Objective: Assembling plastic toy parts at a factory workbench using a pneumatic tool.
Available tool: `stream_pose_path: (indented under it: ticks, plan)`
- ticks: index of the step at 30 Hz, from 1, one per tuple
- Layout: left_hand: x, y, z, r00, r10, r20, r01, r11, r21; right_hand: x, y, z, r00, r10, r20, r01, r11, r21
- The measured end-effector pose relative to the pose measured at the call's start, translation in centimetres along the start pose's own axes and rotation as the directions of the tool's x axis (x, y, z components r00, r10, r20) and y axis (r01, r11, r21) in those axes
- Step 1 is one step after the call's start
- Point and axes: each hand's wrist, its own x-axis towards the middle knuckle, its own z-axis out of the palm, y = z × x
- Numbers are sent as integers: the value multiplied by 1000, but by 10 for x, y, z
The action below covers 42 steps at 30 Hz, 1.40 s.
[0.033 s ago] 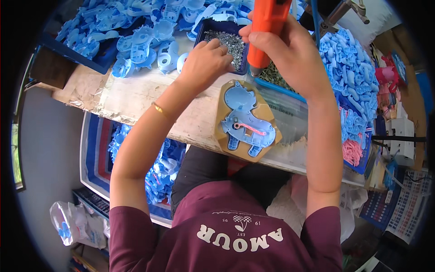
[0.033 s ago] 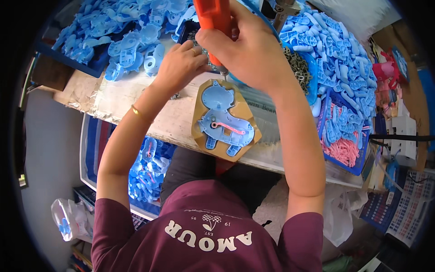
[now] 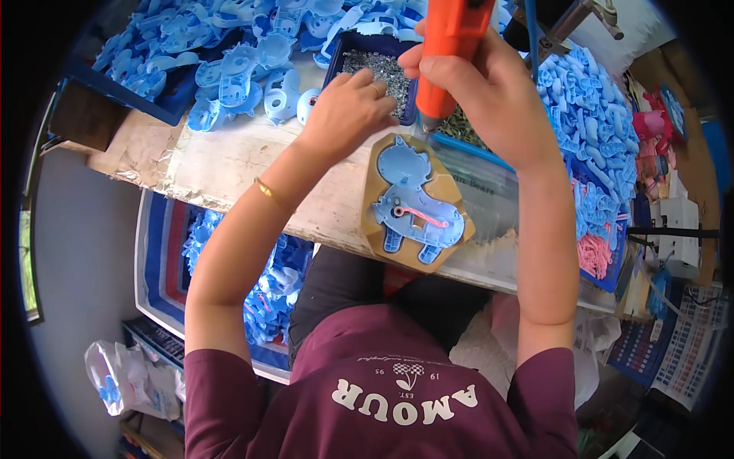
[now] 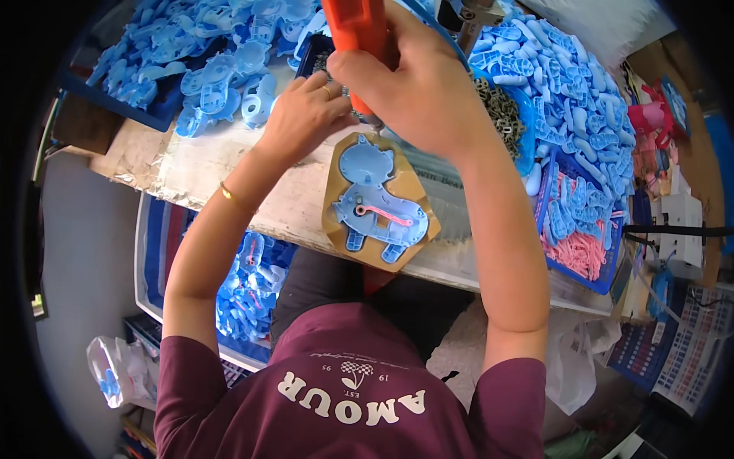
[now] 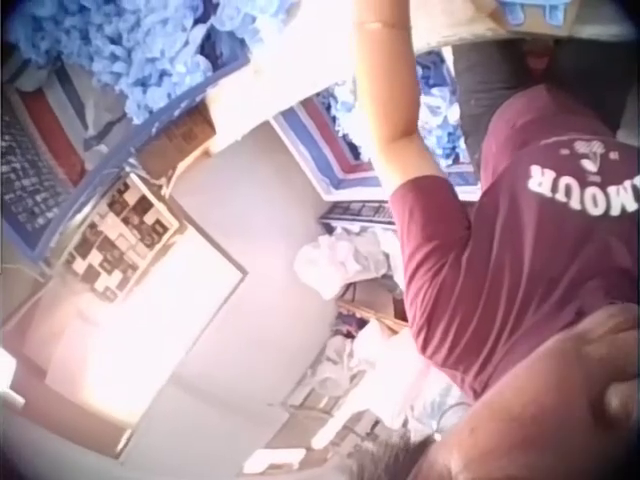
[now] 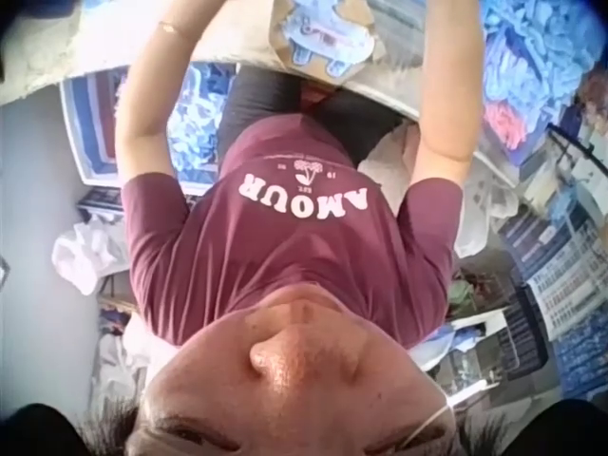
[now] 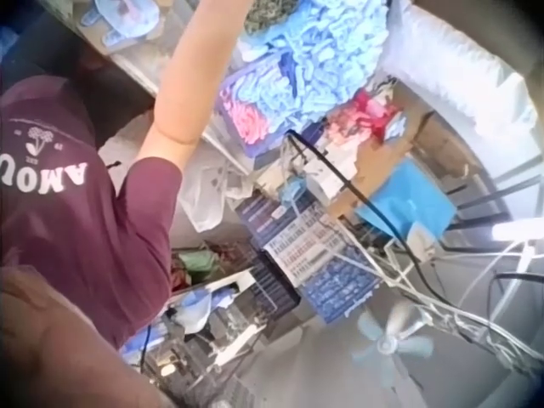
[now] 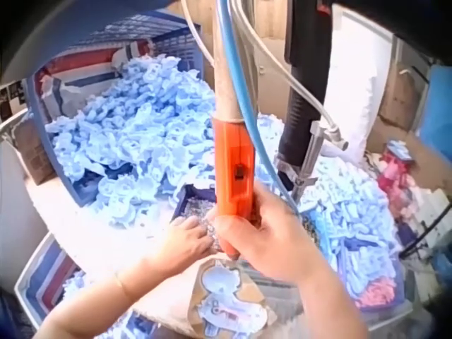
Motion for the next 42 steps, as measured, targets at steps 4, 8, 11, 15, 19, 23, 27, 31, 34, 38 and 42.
stream_pose_path:
  ticks: [4,8,11,15,19,23,27,31,34,38,42]
  plan:
    - [-13,37,-10,991,77,-114,-97,980,-176,-17,-3,7,998,34,56,-44,981,191]
    - [-24,69,-13,984,45,-170,-104,928,-358,-26,21,20,964,-216,-158,214,976,-26]
    - [-29,82,-11,989,-1,-150,-65,897,-437,-32,25,22,959,-216,-185,220,976,1]
    - [-33,93,-10,987,-98,-131,10,837,-547,-39,31,21,949,-238,-206,248,969,22]
    - [-35,100,-13,989,-120,-81,45,789,-612,-43,31,19,954,-211,-215,235,967,94]
    - [-36,105,-15,990,-105,-91,21,762,-647,-47,32,13,968,-151,-201,192,961,201]
    - [-39,109,-19,997,-68,-40,27,768,-640,-53,27,8,988,-67,-142,100,964,247]
    - [-41,117,-26,991,-133,12,108,749,-653,-67,31,11,971,-172,-165,178,984,24]
    - [-47,117,-29,993,-103,58,118,852,-510,-81,49,7,972,-123,-202,133,990,36]
    - [-55,124,-24,998,30,63,1,895,-446,-90,64,8,967,-64,-246,85,994,74]
    - [-60,126,-19,996,27,81,11,904,-428,-92,70,11,965,-41,-260,70,992,103]
